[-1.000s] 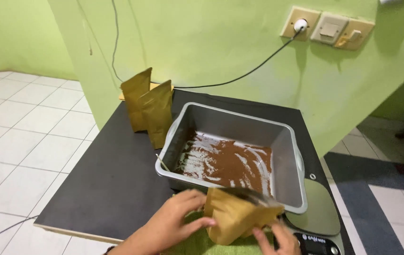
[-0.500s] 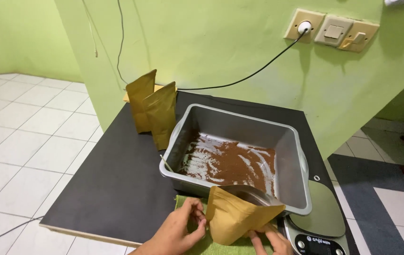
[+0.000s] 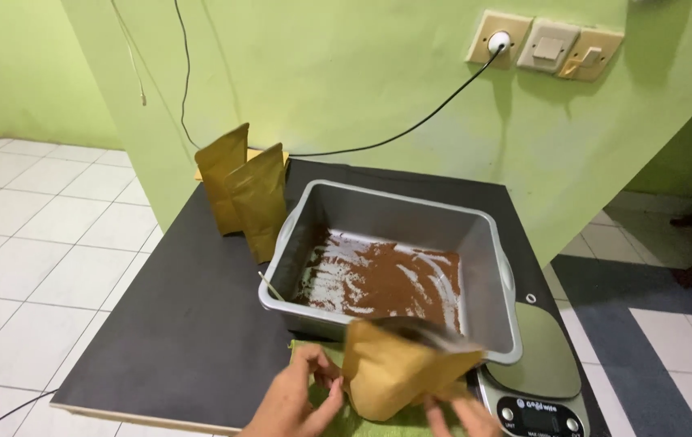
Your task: Filling coffee powder into individual bags using a spoon and weighing them on a digital scale for packaging.
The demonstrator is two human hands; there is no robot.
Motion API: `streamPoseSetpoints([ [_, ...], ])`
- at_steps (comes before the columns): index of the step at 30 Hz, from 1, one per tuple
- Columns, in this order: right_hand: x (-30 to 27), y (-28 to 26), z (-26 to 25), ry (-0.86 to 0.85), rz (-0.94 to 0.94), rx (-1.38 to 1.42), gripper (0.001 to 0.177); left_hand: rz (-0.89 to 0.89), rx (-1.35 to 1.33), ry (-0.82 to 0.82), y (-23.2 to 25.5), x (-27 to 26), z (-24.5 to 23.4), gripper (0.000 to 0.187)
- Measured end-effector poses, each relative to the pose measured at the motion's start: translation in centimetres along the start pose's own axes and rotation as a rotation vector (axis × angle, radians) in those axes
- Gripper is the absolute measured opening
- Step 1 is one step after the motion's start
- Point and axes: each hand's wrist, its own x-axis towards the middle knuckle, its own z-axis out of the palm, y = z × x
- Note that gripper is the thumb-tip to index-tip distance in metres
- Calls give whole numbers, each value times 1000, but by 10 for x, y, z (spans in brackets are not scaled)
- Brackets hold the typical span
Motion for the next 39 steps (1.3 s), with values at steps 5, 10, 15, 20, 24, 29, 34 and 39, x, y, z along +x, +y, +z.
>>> streamPoseSetpoints([
  [5, -5, -9, -1, 55, 109, -55, 25, -67, 34, -109, -1, -5, 0, 29],
  [10, -3, -11, 1, -30, 156, -20, 23, -86, -23, -52, -8, -8, 7, 25],
  [15, -7, 0, -2, -49, 56, -95, 20, -65, 57, -91, 0, -9, 2, 27],
  [20, -10, 1, 13, -28, 166, 56, 28, -172, 22, -113, -17, -16, 10, 24],
  [24, -12, 10, -2, -148, 209, -243, 23, -302, -14, -121, -3, -18, 5, 24],
  [29, -2, -22, 4, -19, 156, 53, 18, -182, 73, -130, -30, -15, 11, 27],
  [34, 12, -47, -34, -116, 155, 69, 34, -185, 168, -102, -5, -10, -2, 47],
  [39, 33, -87, -65, -36, 337, 517, 70, -33, 450, 264, 76, 5, -22, 73],
])
